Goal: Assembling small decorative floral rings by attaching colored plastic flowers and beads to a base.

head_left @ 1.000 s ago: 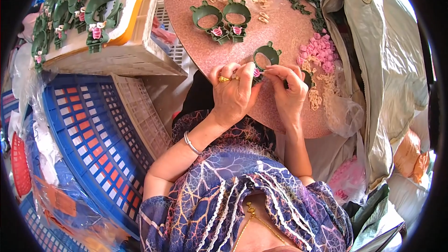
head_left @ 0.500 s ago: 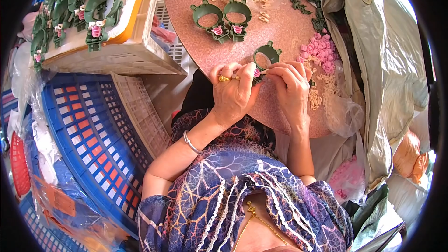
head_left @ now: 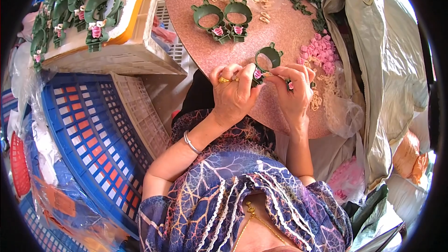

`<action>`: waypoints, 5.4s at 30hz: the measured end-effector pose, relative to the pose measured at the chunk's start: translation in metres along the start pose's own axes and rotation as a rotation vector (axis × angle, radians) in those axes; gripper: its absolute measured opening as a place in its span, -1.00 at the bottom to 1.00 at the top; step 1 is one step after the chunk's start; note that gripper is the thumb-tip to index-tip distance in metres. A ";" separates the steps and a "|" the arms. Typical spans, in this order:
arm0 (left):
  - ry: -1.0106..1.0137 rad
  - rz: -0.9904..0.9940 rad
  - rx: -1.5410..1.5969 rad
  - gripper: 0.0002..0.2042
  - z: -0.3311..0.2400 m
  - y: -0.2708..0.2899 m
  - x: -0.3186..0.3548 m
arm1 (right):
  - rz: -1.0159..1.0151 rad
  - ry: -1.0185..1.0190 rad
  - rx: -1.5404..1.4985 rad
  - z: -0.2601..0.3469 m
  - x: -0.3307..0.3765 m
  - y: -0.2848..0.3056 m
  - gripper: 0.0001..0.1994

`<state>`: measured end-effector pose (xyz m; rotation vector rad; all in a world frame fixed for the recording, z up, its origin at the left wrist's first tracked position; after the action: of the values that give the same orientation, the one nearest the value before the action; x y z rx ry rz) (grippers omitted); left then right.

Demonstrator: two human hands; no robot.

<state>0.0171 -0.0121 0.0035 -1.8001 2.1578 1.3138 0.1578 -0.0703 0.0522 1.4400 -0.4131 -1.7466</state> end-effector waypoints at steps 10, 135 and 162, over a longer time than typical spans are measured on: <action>0.016 -0.001 0.025 -0.48 -0.003 0.004 -0.002 | 0.071 0.098 0.065 -0.001 0.001 0.001 -0.77; -0.169 0.086 -0.030 -0.63 -0.004 -0.002 -0.008 | -0.153 -0.184 -0.087 -0.018 0.005 0.021 -0.85; 1.680 0.392 1.425 -0.75 0.012 0.048 0.057 | 0.256 -0.072 -0.267 0.039 0.003 -0.054 -0.68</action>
<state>-0.0470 -0.0508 -0.0064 -1.5080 2.3467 -2.1715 0.1010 -0.0487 0.0250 1.0885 -0.3683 -1.5821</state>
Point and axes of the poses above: each hand's wrist, its own x-axis away from the middle knuckle, its own y-axis out of the back of the hand, z = x × y, the point moved 3 cm from there along -x, towards the middle knuckle, and after that the axes turned 11 degrees about y, right-handed, at the moved point
